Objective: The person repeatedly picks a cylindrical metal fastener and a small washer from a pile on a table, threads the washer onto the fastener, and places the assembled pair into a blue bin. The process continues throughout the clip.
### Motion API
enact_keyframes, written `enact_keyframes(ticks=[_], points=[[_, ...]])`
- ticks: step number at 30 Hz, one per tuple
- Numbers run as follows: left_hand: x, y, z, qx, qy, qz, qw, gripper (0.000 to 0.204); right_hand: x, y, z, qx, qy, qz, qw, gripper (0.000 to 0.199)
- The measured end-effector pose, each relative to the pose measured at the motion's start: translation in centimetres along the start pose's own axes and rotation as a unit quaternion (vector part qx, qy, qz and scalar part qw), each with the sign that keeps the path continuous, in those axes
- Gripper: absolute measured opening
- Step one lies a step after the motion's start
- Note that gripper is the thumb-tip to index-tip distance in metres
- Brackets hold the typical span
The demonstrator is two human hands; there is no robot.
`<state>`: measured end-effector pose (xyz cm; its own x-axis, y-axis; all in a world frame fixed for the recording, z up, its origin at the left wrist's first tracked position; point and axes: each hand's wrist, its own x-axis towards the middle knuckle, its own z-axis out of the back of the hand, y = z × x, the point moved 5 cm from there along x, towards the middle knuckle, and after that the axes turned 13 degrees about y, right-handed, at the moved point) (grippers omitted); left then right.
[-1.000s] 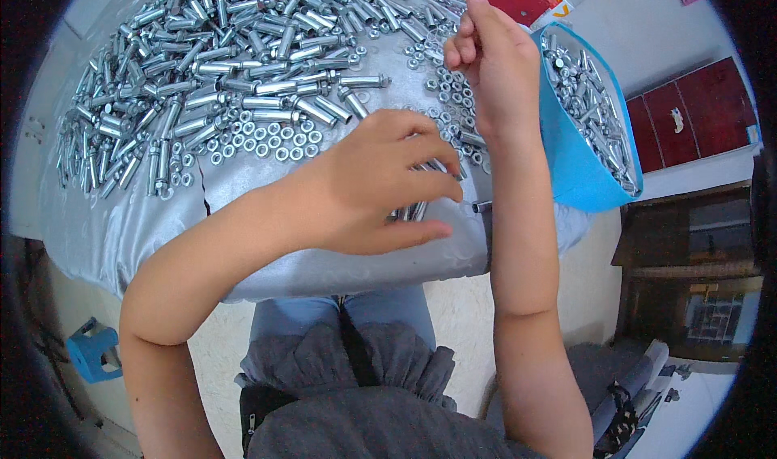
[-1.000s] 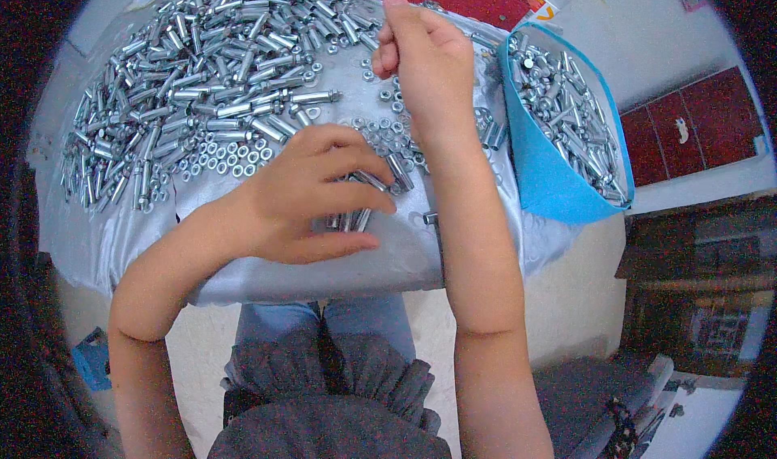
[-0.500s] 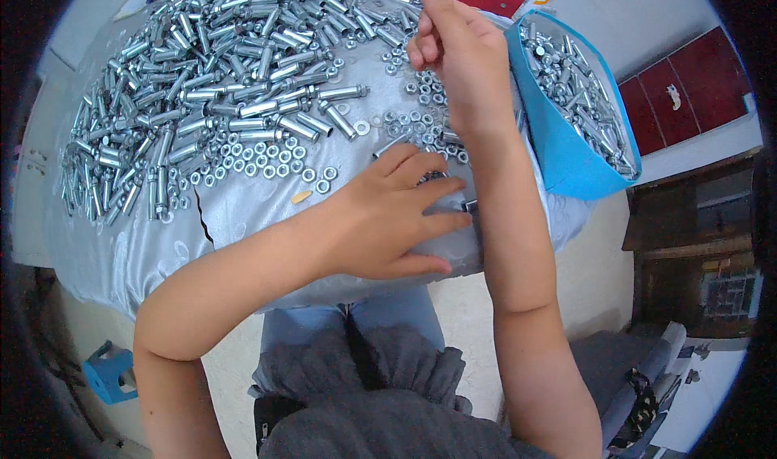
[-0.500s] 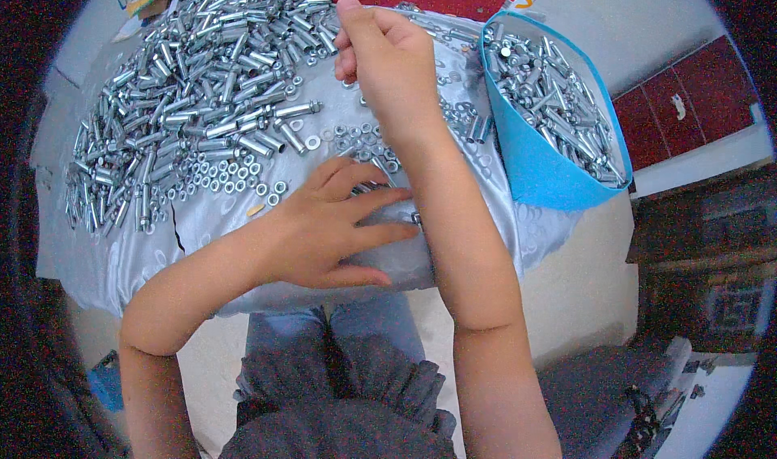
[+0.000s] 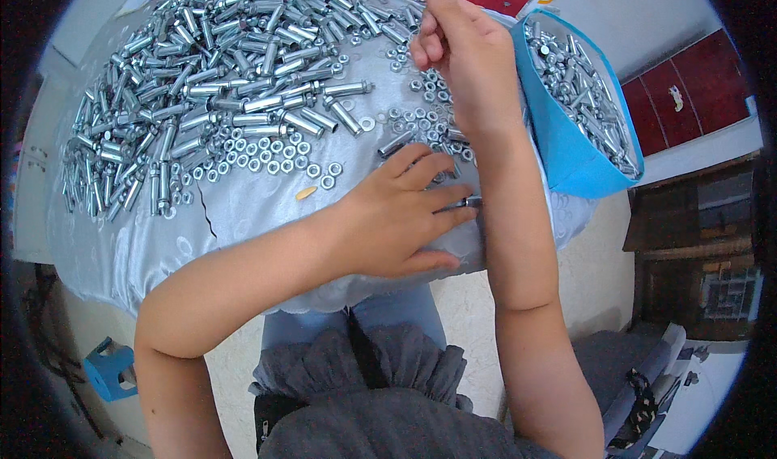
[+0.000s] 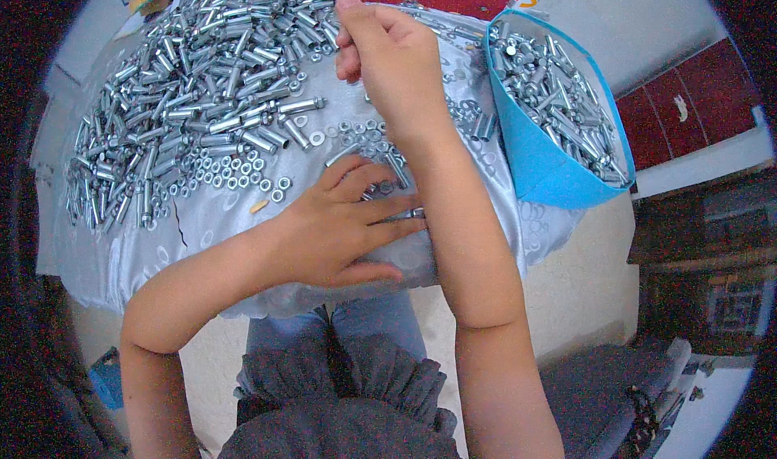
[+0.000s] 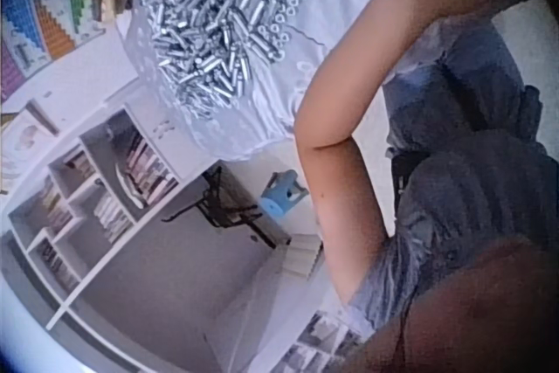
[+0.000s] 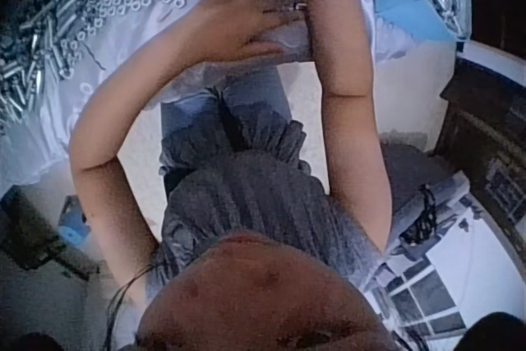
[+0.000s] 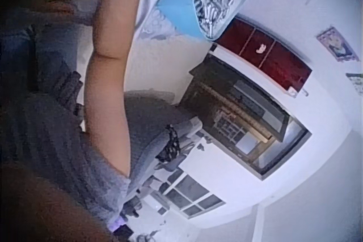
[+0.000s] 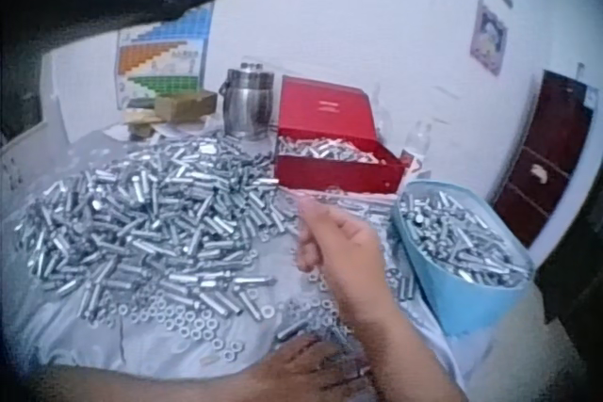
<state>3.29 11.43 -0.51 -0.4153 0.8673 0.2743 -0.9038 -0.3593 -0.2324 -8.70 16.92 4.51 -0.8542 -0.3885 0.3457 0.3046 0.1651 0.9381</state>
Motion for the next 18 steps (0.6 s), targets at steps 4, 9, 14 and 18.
enact_keyframes(ticks=[4, 9, 14, 18], points=[[-0.3, 1.0, 1.1, -0.004, -0.044, 0.003, 0.999, 0.026, 0.0, 0.2, 0.1, 0.001, 0.035, -0.028, 0.999, 0.029], [-1.2, 3.4, 4.0, -0.019, -0.136, 0.084, 0.987, 0.017, 0.0, -0.1, 0.2, 0.008, 0.055, -0.059, 0.997, 0.028], [-3.0, 5.9, 6.8, -0.051, -0.246, 0.168, 0.953, 0.014, 0.2, -1.2, 0.3, -0.011, 0.035, -0.084, 0.996, 0.029], [-4.2, 8.3, 6.7, -0.126, -0.309, 0.242, 0.911, 0.014, 0.4, -2.2, -0.9, -0.149, 0.094, -0.052, 0.983, 0.036]])
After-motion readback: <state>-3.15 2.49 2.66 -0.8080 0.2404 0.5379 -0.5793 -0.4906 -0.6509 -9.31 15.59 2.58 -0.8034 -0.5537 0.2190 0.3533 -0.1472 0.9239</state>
